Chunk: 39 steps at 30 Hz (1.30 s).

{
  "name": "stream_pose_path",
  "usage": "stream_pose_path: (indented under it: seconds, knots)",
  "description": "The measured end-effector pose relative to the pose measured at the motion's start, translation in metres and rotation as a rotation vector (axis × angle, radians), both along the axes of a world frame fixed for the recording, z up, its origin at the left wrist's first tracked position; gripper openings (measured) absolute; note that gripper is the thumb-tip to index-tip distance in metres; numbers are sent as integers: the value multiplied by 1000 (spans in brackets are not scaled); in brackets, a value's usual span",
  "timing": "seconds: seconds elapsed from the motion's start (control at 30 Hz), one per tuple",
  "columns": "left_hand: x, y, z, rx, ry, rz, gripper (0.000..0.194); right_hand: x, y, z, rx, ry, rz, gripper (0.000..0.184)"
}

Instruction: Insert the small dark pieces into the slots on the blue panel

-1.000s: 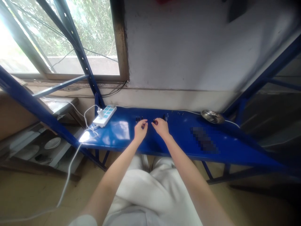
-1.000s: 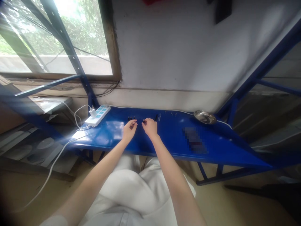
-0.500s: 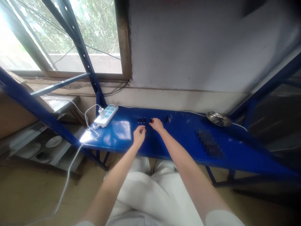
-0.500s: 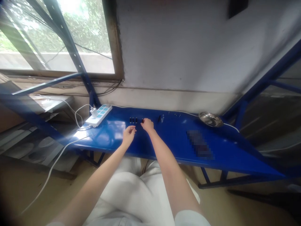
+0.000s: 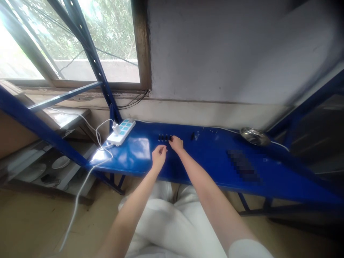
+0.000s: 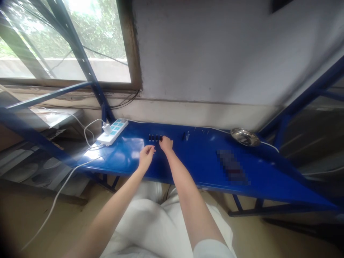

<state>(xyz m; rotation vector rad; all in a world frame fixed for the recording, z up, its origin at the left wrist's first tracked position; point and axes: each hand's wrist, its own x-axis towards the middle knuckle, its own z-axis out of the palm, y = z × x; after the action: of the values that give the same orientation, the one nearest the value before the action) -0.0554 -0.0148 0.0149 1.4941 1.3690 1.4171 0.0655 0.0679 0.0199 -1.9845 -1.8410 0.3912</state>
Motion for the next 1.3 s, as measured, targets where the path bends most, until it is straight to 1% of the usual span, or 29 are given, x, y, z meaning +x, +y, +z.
stream_pose_path:
  seconds: [0.23, 0.3, 0.37, 0.47, 0.57, 0.63, 0.7, 0.8, 0.87, 0.97, 1.1, 1.2, 1.3]
  knots:
    - [2, -2, 4, 9, 10, -10, 22, 0, 0, 7, -89, 14, -10, 17]
    - [3, -3, 4, 7, 14, -17, 23, 4, 0, 10, -123, 13, 4, 21]
    - [3, -4, 4, 2, 19, -30, 24, 12, -3, 12, -121, 21, 19, 28]
    - [5, -7, 6, 14, 42, -49, 25, 31, -12, 13, -61, 76, 11, 31]
    - [10, -10, 6, 58, 79, -80, 25, 53, -30, 10, 35, 171, -63, 29]
    - [16, -12, 6, 90, 110, -110, 25, 67, -45, 6, 123, 260, -118, 28]
    - [25, -14, 5, 125, 144, -145, 24, 79, -60, 0, 258, 327, -175, 28]
    - [42, -14, 6, 176, 184, -194, 23, 90, -76, -9, 443, 360, -281, 32]
    - [55, -12, 8, 209, 205, -219, 23, 94, -83, -14, 507, 349, -339, 34]
    - [74, -2, 14, 249, 282, -275, 29, 97, -88, -18, 547, 305, -378, 34]
    - [94, 18, 19, 267, 404, -335, 41, 96, -91, -18, 550, 255, -393, 33]
    - [104, 32, 18, 260, 499, -381, 45, 96, -92, -17, 542, 238, -392, 33]
    - [111, 43, 13, 207, 600, -405, 47, 95, -94, -17, 535, 216, -385, 33]
